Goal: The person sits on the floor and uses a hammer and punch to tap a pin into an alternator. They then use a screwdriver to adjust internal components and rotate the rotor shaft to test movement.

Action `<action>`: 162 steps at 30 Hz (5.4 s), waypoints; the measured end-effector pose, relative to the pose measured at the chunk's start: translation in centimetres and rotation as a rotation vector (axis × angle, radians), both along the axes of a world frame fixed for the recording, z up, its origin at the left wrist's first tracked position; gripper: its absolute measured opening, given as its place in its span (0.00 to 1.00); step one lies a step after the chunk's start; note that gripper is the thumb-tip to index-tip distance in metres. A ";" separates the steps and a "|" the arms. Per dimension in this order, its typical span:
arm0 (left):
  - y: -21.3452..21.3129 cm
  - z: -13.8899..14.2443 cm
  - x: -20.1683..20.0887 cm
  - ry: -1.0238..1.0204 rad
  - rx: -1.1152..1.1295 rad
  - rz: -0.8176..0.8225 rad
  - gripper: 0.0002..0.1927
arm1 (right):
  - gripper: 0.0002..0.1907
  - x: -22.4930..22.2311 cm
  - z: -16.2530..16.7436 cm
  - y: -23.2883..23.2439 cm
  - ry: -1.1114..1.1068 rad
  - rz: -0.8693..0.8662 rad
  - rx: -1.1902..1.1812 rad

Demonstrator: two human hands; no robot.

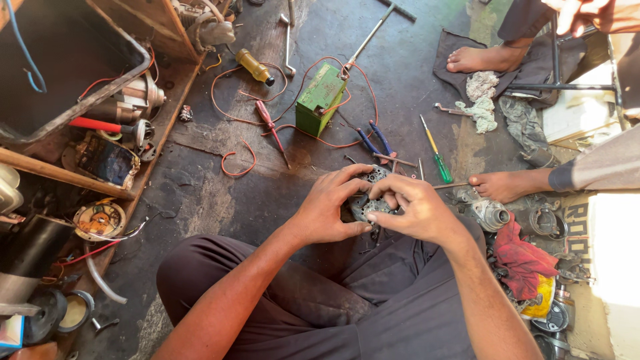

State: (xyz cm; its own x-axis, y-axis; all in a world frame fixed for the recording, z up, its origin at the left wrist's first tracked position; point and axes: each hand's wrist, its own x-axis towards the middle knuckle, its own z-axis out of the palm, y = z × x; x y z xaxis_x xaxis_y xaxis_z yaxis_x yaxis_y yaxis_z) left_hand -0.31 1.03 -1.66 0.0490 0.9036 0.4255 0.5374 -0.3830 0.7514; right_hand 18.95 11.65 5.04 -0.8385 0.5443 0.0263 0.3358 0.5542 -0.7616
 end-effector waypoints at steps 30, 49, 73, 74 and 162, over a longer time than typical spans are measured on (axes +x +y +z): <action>0.1 0.2 -0.2 -0.006 -0.002 -0.015 0.32 | 0.13 0.3 0.0 0.0 0.081 0.151 0.038; -0.1 0.9 -0.3 -0.067 -0.039 -0.020 0.24 | 0.11 0.4 -0.1 -0.8 0.128 0.098 0.086; -0.7 0.9 1.4 -0.030 0.095 0.132 0.15 | 0.12 3.2 -1.5 -1.9 0.194 -0.231 0.147; -0.6 0.9 1.3 -0.028 0.095 0.127 0.15 | 0.13 2.6 -1.2 -2.4 0.156 -0.212 0.204; -0.2 0.0 0.5 -0.010 0.003 0.035 0.21 | 0.14 0.6 4.8 -4.9 0.753 -0.257 -0.278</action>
